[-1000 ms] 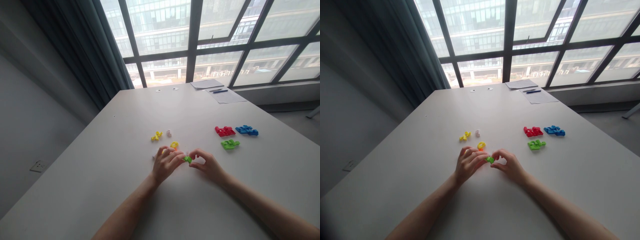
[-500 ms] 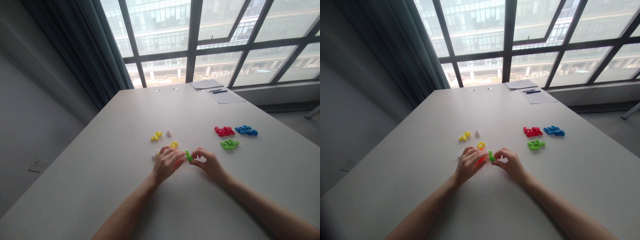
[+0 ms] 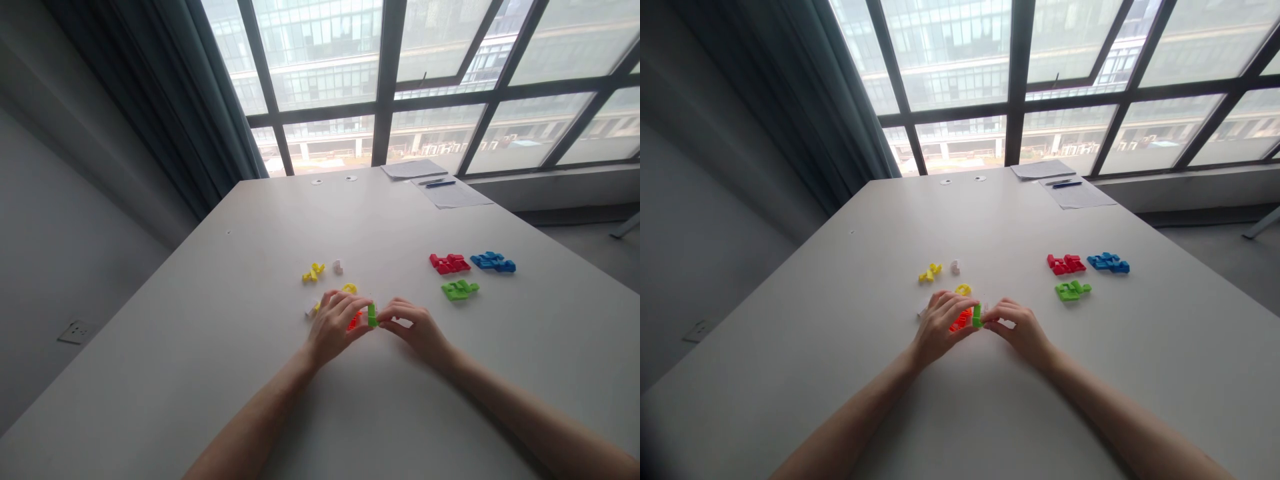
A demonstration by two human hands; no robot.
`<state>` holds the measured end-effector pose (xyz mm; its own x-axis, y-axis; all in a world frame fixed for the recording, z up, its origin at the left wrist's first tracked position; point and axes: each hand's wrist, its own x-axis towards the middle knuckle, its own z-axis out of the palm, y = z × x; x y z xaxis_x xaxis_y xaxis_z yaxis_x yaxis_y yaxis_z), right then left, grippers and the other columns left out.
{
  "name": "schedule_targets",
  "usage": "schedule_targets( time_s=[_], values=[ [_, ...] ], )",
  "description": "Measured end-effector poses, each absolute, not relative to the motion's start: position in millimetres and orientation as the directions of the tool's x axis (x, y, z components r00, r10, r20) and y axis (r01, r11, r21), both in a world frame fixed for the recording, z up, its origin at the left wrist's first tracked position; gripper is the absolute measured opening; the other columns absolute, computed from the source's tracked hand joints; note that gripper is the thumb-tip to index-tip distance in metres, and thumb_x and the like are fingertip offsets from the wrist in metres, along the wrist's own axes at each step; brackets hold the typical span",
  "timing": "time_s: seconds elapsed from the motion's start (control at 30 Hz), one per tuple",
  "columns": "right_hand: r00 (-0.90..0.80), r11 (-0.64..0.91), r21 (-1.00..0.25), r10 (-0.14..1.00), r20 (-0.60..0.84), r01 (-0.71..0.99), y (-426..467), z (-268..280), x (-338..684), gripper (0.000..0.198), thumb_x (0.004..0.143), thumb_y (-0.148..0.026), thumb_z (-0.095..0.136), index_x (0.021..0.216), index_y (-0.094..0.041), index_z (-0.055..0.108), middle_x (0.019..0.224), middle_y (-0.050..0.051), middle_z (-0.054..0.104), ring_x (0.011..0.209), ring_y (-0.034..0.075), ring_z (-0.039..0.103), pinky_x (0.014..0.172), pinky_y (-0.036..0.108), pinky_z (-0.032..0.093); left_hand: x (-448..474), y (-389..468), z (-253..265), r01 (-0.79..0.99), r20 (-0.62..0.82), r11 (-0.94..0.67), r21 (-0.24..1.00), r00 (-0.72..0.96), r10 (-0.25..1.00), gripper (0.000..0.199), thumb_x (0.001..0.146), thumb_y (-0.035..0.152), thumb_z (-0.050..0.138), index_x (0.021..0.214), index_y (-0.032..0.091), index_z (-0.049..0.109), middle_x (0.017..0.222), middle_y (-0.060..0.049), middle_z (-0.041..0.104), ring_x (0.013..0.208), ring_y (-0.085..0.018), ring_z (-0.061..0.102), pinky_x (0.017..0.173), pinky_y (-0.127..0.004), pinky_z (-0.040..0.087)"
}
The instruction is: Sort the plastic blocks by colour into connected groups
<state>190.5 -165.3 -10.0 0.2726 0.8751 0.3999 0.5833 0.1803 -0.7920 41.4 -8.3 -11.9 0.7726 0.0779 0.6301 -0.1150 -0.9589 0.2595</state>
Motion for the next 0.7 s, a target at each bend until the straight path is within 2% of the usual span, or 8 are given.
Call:
schedule_targets(
  time_s=[0.13,0.23,0.53,0.7],
  values=[
    [0.359,0.091,-0.837,0.874,0.327,0.540,-164.3,-12.4,193.8,0.021,0.088,-0.040,0.061,0.080,-0.021,0.065,0.076,0.002,0.064,0.072,0.014,0.056,0.069,0.028,0.046,42.2,-8.3,-11.6,-0.157,0.625,-0.946,0.284,0.778,0.058,0.032,0.088,0.038,0.063,0.115,0.022,0.058,0.104,-0.003,0.071,0.098,-0.017,0.061,0.096,-0.034,0.039],
    [0.415,0.034,-0.907,0.882,0.224,0.419,-162.9,-13.5,194.5,0.024,0.087,-0.044,0.061,0.082,-0.020,0.059,0.079,0.001,0.062,0.072,0.014,0.055,0.069,0.028,0.045,41.9,-9.0,-11.0,-0.199,0.615,-0.937,0.285,0.788,0.020,0.034,0.087,0.040,0.064,0.115,0.022,0.058,0.106,-0.004,0.070,0.099,-0.017,0.060,0.097,-0.035,0.039],
    [0.379,0.029,-0.982,0.920,0.098,0.185,-161.5,-18.3,194.2,0.032,0.081,-0.045,0.068,0.079,-0.020,0.049,0.079,-0.001,0.056,0.071,0.012,0.049,0.063,0.024,0.040,40.5,-10.9,-12.1,-0.202,0.613,-0.952,0.230,0.790,-0.019,0.033,0.086,0.038,0.066,0.116,0.026,0.061,0.109,-0.005,0.064,0.102,-0.019,0.057,0.095,-0.035,0.042],
    [0.355,0.019,-0.990,0.932,0.067,0.136,-162.3,-12.7,195.5,0.029,0.083,-0.043,0.067,0.091,-0.020,0.052,0.080,-0.001,0.058,0.071,0.012,0.053,0.064,0.025,0.041,40.8,-8.4,-12.7,-0.185,0.659,-0.949,0.254,0.751,0.031,0.025,0.086,0.037,0.065,0.109,0.025,0.065,0.103,-0.004,0.064,0.098,-0.018,0.056,0.091,-0.033,0.042]
  ],
)
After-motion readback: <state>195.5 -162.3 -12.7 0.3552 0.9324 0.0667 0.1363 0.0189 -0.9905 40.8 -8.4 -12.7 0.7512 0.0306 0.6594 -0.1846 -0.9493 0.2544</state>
